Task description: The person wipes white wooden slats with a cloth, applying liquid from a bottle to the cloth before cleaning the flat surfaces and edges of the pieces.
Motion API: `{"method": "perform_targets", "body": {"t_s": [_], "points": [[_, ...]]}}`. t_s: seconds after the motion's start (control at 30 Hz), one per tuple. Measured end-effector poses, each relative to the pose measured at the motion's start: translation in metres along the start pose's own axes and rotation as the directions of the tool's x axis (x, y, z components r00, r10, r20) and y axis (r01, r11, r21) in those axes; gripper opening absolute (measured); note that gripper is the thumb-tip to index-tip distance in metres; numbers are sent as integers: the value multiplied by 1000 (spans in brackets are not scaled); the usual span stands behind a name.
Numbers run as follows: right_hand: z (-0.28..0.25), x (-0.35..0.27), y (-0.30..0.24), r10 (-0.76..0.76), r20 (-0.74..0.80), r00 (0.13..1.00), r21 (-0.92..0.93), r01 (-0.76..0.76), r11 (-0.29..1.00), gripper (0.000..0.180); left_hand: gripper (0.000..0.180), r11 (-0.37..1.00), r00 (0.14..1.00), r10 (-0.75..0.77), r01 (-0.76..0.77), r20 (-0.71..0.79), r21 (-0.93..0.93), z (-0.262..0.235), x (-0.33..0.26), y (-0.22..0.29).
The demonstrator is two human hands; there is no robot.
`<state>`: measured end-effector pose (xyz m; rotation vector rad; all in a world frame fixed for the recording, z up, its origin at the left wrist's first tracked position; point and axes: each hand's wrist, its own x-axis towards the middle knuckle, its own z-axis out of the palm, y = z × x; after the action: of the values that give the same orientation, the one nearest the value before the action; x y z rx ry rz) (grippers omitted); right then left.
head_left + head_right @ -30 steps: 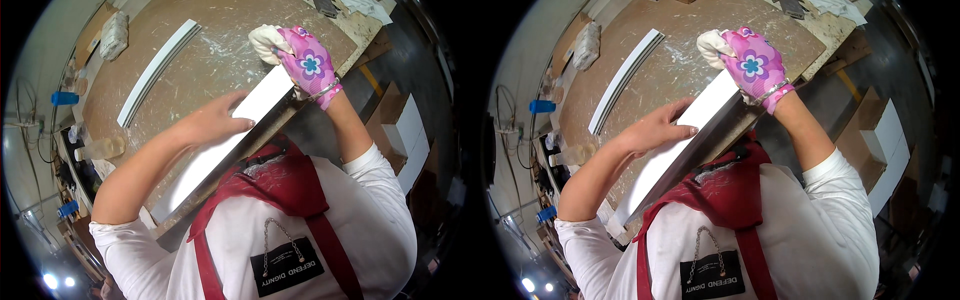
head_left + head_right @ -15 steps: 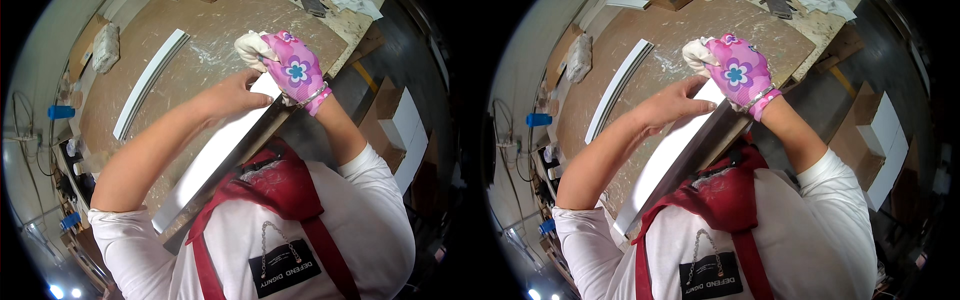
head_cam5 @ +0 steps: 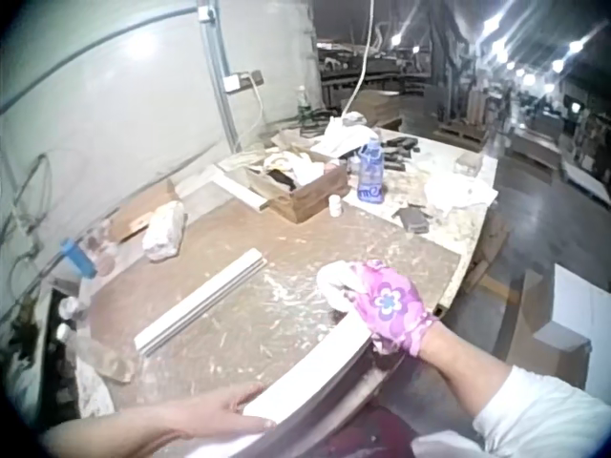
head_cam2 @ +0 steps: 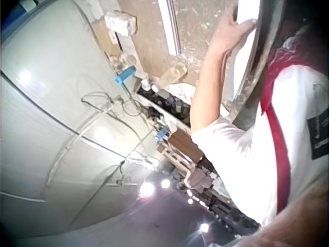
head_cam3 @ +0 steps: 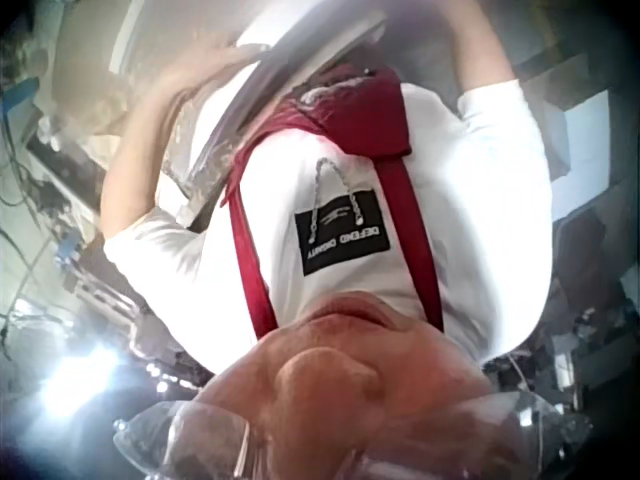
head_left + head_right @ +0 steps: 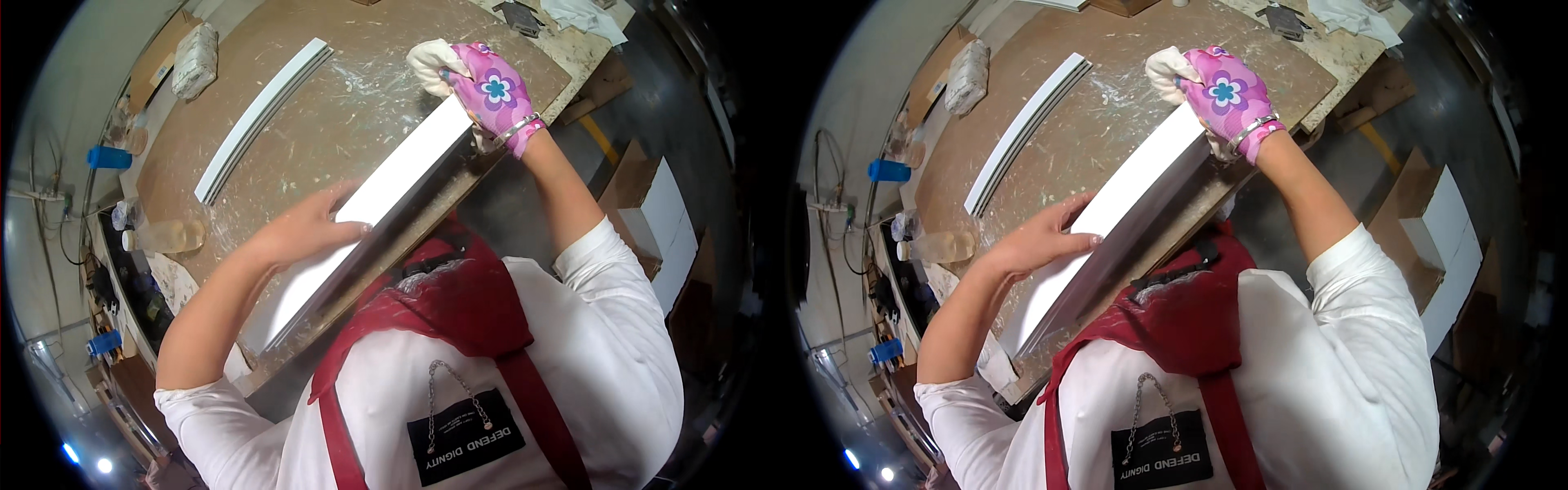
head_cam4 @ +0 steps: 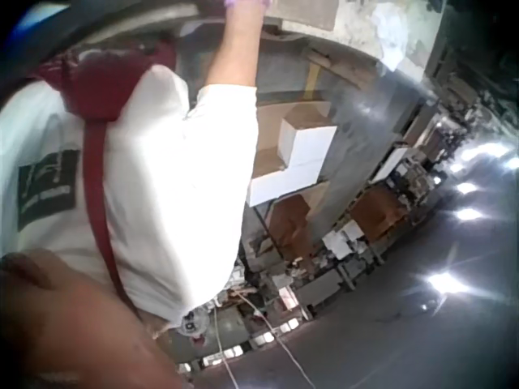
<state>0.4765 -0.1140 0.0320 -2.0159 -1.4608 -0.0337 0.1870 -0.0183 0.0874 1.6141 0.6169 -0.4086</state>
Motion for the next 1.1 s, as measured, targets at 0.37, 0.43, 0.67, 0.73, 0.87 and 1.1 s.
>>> {"method": "perform_targets", "body": {"t_s": [0.37,0.43,0.67,0.73,0.87,1.1], "points": [[-3,-5,-13,72,-39,997,-83,-75,994,22,68,998,998,66,-66,17,-16,2,49,24],[-5,-4,-15,125,-13,992,-71,-126,990,27,68,999,999,35,-34,41,-34,2,56,29],[-1,-5,-9,70,-46,996,-70,-74,995,22,66,992,993,77,-67,90,-110,5,83,39],[-3,-6,-12,83,-52,995,-68,-87,994,22,66,989,991,80,-65,105,-135,5,87,44],[-5,-6,-15,92,-46,995,-48,-94,994,23,62,982,990,87,-67,108,-178,5,96,47],[-8,-9,-14,101,-50,994,-52,-104,993,28,61,980,990,38,-10,139,-198,5,117,62]]}}
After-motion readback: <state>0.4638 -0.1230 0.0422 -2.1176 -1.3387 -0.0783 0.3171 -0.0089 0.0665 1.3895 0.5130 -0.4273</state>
